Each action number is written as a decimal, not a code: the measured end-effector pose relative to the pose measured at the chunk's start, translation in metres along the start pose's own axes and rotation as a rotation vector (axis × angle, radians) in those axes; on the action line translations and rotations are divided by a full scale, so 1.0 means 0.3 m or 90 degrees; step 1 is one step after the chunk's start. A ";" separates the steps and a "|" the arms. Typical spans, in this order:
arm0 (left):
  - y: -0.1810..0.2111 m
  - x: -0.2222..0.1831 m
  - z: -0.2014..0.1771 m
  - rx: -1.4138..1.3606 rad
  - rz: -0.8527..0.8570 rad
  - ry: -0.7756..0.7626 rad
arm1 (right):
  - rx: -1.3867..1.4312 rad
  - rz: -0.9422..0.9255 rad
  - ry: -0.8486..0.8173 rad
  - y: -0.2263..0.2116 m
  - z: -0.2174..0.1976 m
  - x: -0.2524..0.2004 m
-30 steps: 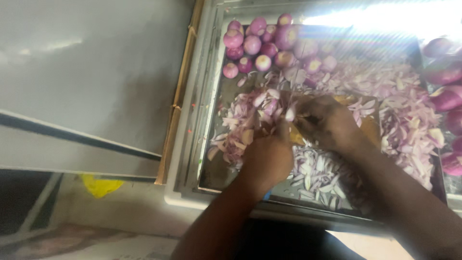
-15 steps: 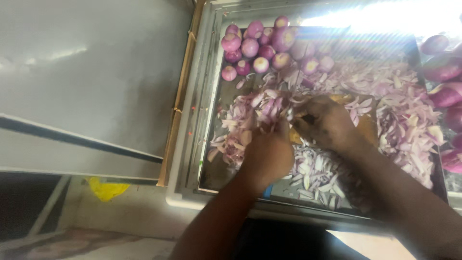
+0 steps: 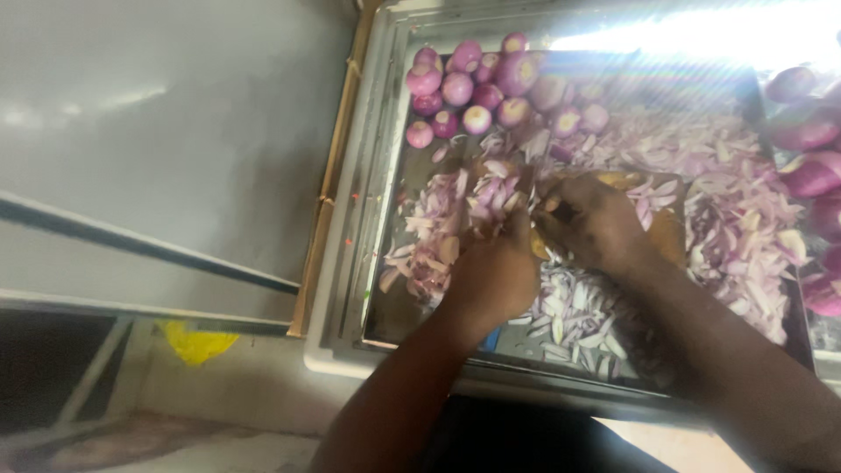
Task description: The person chops onions on a wooden board using a long knife, holding the onions with one hand and slicing them into a pile of previously chopped onion pieces.
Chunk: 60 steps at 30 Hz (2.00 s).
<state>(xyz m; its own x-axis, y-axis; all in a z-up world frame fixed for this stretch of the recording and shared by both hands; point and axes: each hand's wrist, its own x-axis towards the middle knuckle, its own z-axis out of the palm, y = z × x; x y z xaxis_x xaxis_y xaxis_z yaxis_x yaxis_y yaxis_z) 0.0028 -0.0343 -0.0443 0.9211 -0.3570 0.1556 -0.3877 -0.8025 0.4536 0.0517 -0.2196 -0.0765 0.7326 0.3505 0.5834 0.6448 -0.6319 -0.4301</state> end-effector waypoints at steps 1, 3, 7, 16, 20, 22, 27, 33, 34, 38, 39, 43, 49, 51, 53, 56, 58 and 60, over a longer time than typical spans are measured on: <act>0.001 0.005 0.005 -0.010 0.001 0.043 | 0.008 0.013 -0.004 -0.002 0.012 -0.002; -0.005 0.007 0.005 0.003 -0.010 -0.029 | 0.003 0.048 -0.003 0.003 0.007 -0.018; 0.016 -0.005 -0.008 -0.030 -0.034 -0.046 | 0.006 0.061 -0.040 0.007 0.001 -0.018; -0.006 -0.092 -0.204 -0.055 -0.129 -0.061 | 0.031 -0.018 -0.024 -0.103 -0.027 0.060; -0.025 -0.050 -0.159 -0.049 -0.157 -0.125 | -0.019 -0.049 -0.046 -0.118 -0.006 0.082; -0.042 -0.059 -0.138 0.008 -0.149 -0.141 | -0.036 -0.054 -0.057 -0.108 -0.006 0.076; -0.078 -0.041 -0.085 0.026 -0.047 -0.045 | -0.066 -0.089 -0.054 -0.094 -0.002 0.065; -0.047 -0.094 -0.200 -0.026 -0.090 -0.064 | -0.012 -0.075 -0.077 -0.102 -0.024 0.058; -0.052 -0.120 -0.203 -0.055 -0.105 -0.046 | -0.024 -0.048 -0.059 -0.113 -0.022 0.057; -0.146 -0.232 -0.140 -0.255 -0.128 0.119 | 0.051 0.298 -0.163 -0.183 0.031 0.112; -0.174 -0.254 -0.104 -0.268 -0.182 0.108 | 0.103 0.446 -0.236 -0.194 0.049 0.120; -0.285 -0.326 0.023 -0.458 -0.087 0.279 | 0.146 0.154 -0.153 -0.213 0.157 0.116; -0.313 -0.359 0.077 -0.558 -0.231 0.224 | 0.480 0.152 -0.053 -0.313 0.199 0.021; -0.285 -0.350 0.092 -0.640 -0.155 0.197 | 0.699 0.207 -0.027 -0.320 0.190 0.024; -0.242 -0.350 0.110 -0.727 -0.141 0.135 | 0.913 0.262 -0.027 -0.313 0.167 0.038; -0.171 -0.348 0.131 -0.822 -0.130 0.045 | 0.995 0.604 0.036 -0.324 0.118 0.003; -0.148 -0.337 0.141 -0.834 -0.029 0.067 | 0.996 0.544 0.053 -0.306 0.105 -0.027; -0.152 -0.334 0.140 -0.809 -0.077 0.066 | 0.898 0.534 0.041 -0.279 0.090 -0.056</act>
<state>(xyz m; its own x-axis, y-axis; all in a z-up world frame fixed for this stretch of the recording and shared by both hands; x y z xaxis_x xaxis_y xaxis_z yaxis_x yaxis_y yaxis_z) -0.0734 0.0180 -0.1176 0.9686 -0.2294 0.0963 -0.0470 0.2117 0.9762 -0.0086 -0.1538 -0.0688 0.9722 0.2056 -0.1124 -0.2010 0.4852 -0.8510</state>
